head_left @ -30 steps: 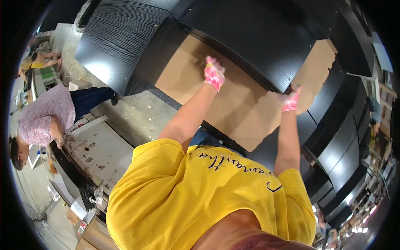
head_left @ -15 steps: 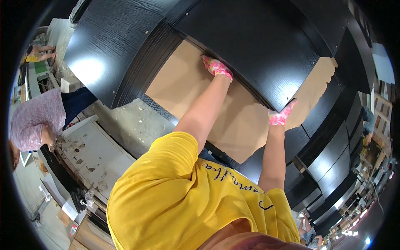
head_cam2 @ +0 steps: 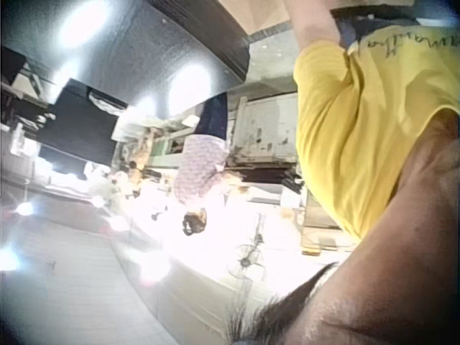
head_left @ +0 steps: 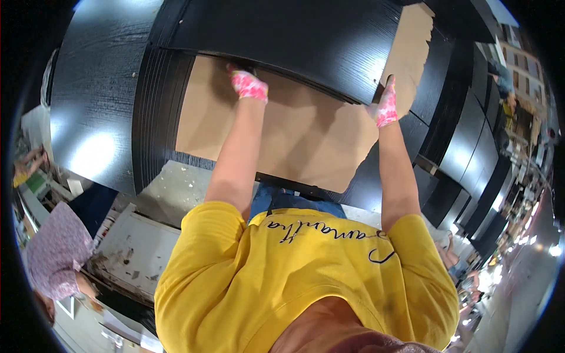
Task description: The person wipes black panels using a cloth and liquid from a bottle, and carries and stacks the panels onto a cardboard base on the floor.
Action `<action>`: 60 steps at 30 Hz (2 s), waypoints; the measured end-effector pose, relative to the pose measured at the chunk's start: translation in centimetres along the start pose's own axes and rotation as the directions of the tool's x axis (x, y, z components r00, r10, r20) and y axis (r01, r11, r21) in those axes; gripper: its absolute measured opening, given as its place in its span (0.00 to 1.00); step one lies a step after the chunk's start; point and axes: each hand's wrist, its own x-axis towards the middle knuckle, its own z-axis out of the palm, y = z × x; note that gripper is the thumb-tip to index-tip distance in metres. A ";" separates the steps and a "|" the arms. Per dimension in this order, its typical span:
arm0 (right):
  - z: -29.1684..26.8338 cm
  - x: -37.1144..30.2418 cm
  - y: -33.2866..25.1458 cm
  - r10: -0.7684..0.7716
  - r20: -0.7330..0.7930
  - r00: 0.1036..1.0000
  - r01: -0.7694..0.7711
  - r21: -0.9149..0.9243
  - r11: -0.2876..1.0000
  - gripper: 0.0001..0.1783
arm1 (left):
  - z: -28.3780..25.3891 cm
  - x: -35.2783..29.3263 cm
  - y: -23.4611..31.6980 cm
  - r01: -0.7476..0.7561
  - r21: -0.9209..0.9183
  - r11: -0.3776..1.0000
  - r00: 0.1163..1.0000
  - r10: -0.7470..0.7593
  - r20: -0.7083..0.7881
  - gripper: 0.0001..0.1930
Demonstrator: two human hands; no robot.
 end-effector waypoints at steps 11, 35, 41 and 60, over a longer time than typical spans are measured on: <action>2.6 1.2 -0.5 -0.003 0.099 0.995 0.026 -0.231 0.973 0.44 | 2.3 -3.3 4.7 0.110 0.081 0.991 0.992 -0.115 0.059 0.33; -34.2 -20.2 16.3 -0.039 -0.007 0.999 0.040 0.242 0.970 0.43 | -3.3 -13.1 -6.7 0.257 0.476 0.841 0.907 -0.380 0.183 0.39; -30.3 -18.6 16.9 0.067 0.209 0.976 -0.121 0.256 0.959 0.44 | -6.8 -12.0 -6.8 0.421 0.456 0.785 0.847 -0.520 0.114 0.39; -1.0 1.8 9.1 0.338 0.323 0.884 -0.465 0.679 0.568 0.37 | 2.5 -6.1 1.1 0.435 0.294 0.851 0.892 -0.452 -0.012 0.25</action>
